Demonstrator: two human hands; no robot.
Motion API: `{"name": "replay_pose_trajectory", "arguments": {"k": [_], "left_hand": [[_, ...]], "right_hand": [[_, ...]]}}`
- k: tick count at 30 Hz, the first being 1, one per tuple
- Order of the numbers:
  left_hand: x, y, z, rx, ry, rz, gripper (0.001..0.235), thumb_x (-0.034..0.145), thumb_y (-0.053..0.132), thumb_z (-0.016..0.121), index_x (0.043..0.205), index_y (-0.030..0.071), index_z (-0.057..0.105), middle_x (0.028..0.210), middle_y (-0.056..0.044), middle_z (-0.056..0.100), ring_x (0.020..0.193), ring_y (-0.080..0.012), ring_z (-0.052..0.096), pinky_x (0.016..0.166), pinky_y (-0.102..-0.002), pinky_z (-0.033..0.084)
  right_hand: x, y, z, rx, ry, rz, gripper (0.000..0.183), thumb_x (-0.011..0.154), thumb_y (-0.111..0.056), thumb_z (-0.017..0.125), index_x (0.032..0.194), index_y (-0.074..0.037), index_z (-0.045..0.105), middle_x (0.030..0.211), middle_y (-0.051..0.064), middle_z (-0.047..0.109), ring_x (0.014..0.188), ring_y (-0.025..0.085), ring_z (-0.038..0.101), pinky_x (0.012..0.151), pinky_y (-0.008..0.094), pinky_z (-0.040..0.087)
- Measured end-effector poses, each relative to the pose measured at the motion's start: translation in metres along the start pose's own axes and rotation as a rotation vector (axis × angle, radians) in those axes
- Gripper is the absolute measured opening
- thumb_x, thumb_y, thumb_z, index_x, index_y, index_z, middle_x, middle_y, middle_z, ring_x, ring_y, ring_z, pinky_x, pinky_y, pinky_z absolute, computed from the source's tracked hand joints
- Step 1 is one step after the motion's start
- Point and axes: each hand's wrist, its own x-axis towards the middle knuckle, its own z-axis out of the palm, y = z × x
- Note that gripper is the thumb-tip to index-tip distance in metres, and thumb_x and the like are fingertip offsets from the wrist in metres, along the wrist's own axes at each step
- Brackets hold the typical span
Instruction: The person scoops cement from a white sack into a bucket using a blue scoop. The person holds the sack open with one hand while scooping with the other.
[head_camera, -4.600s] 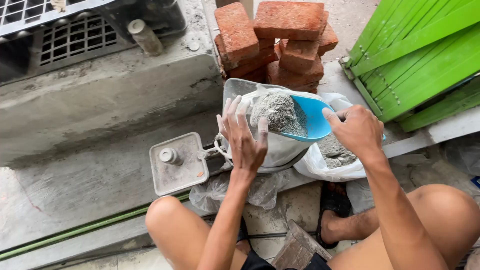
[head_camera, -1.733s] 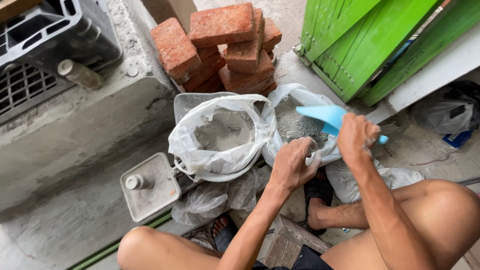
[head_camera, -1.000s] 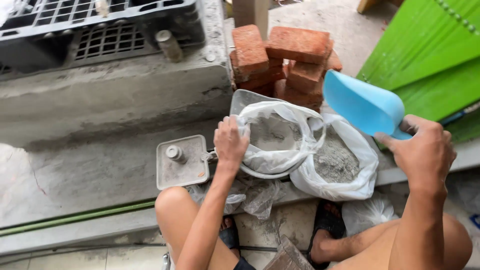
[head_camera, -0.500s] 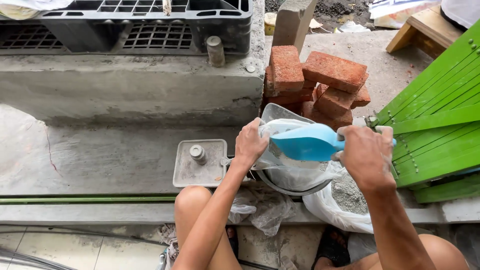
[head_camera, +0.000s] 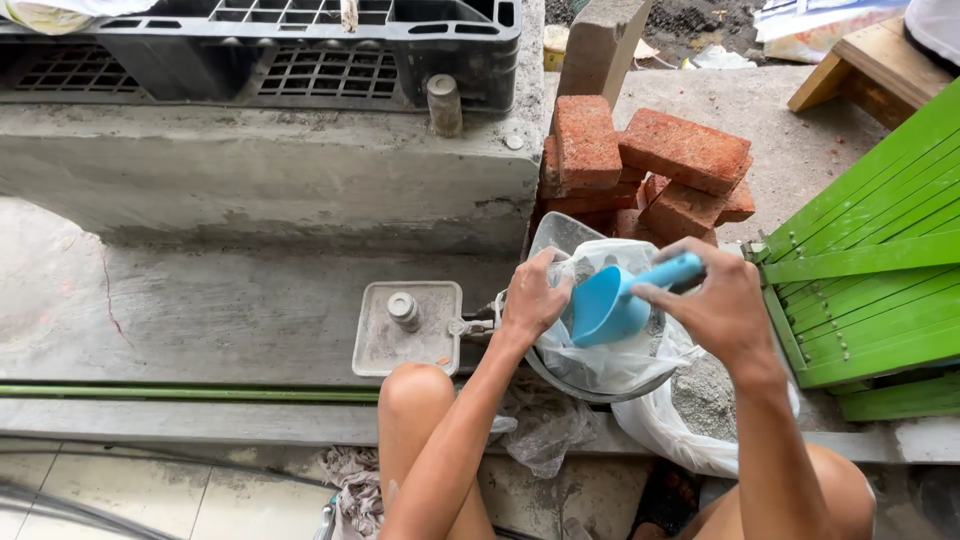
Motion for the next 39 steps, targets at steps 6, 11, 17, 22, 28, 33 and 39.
{"name": "replay_pose_trajectory", "arguments": {"k": [6, 11, 17, 22, 28, 33, 39], "left_hand": [[-0.002, 0.014, 0.003, -0.040, 0.033, 0.073, 0.024, 0.089, 0.019, 0.063, 0.105, 0.004, 0.071, 0.101, -0.027, 0.072, 0.102, -0.0505, 0.068, 0.090, -0.059, 0.055], [-0.008, -0.009, 0.010, -0.058, 0.077, 0.044, 0.016, 0.090, 0.019, 0.059, 0.101, 0.010, 0.065, 0.096, -0.020, 0.068, 0.096, -0.0453, 0.068, 0.083, -0.057, 0.056], [0.000, -0.020, 0.009, -0.033, 0.143, 0.077, 0.016, 0.090, 0.019, 0.059, 0.103, 0.011, 0.061, 0.096, -0.018, 0.066, 0.099, -0.0448, 0.068, 0.084, -0.055, 0.056], [-0.007, -0.006, -0.001, 0.104, 0.216, 0.191, 0.027, 0.083, 0.025, 0.069, 0.106, 0.014, 0.058, 0.094, -0.013, 0.060, 0.094, -0.0410, 0.065, 0.081, -0.054, 0.054], [-0.001, -0.019, 0.014, 0.211, 0.184, 0.264, 0.020, 0.091, 0.031, 0.067, 0.101, 0.014, 0.064, 0.092, -0.006, 0.061, 0.090, -0.0344, 0.065, 0.078, -0.049, 0.055], [-0.003, -0.014, 0.013, 0.132, 0.131, 0.256, 0.011, 0.098, 0.022, 0.059, 0.104, 0.015, 0.064, 0.088, -0.011, 0.062, 0.091, -0.0396, 0.067, 0.080, -0.051, 0.055], [-0.009, -0.003, 0.010, -0.034, 0.137, 0.179, 0.010, 0.099, 0.021, 0.058, 0.104, 0.014, 0.063, 0.083, -0.016, 0.068, 0.090, -0.0423, 0.069, 0.080, -0.051, 0.056]], "right_hand": [[0.040, 0.077, 0.071, 0.043, 0.249, -0.116, 0.023, 0.082, -0.035, 0.087, 0.095, -0.018, 0.080, 0.075, 0.013, 0.074, 0.080, 0.034, 0.074, 0.082, 0.051, 0.057], [0.030, 0.069, 0.087, -0.079, 0.074, 0.050, 0.056, 0.083, -0.046, 0.082, 0.123, -0.010, 0.069, 0.108, 0.022, 0.069, 0.106, 0.046, 0.068, 0.096, 0.064, 0.054], [0.021, 0.059, 0.075, -0.117, 0.013, 0.125, 0.048, 0.092, -0.045, 0.072, 0.124, -0.010, 0.067, 0.105, 0.023, 0.071, 0.111, 0.048, 0.066, 0.099, 0.064, 0.052], [0.022, 0.048, 0.039, -0.086, 0.032, -0.099, 0.048, 0.094, -0.044, 0.074, 0.130, -0.013, 0.066, 0.113, 0.024, 0.067, 0.111, 0.051, 0.064, 0.097, 0.066, 0.051], [0.009, 0.040, 0.010, 0.067, -0.183, -0.377, 0.039, 0.088, -0.019, 0.073, 0.126, -0.010, 0.071, 0.143, 0.027, 0.049, 0.129, 0.060, 0.049, 0.108, 0.068, 0.040], [0.017, 0.063, 0.019, 0.030, -0.218, -0.424, 0.038, 0.084, -0.021, 0.078, 0.122, -0.017, 0.077, 0.149, 0.021, 0.047, 0.133, 0.053, 0.049, 0.112, 0.061, 0.040], [0.027, 0.093, 0.032, 0.017, -0.221, -0.465, 0.039, 0.083, -0.024, 0.079, 0.122, -0.022, 0.077, 0.151, 0.018, 0.049, 0.141, 0.051, 0.042, 0.117, 0.062, 0.034]]}}
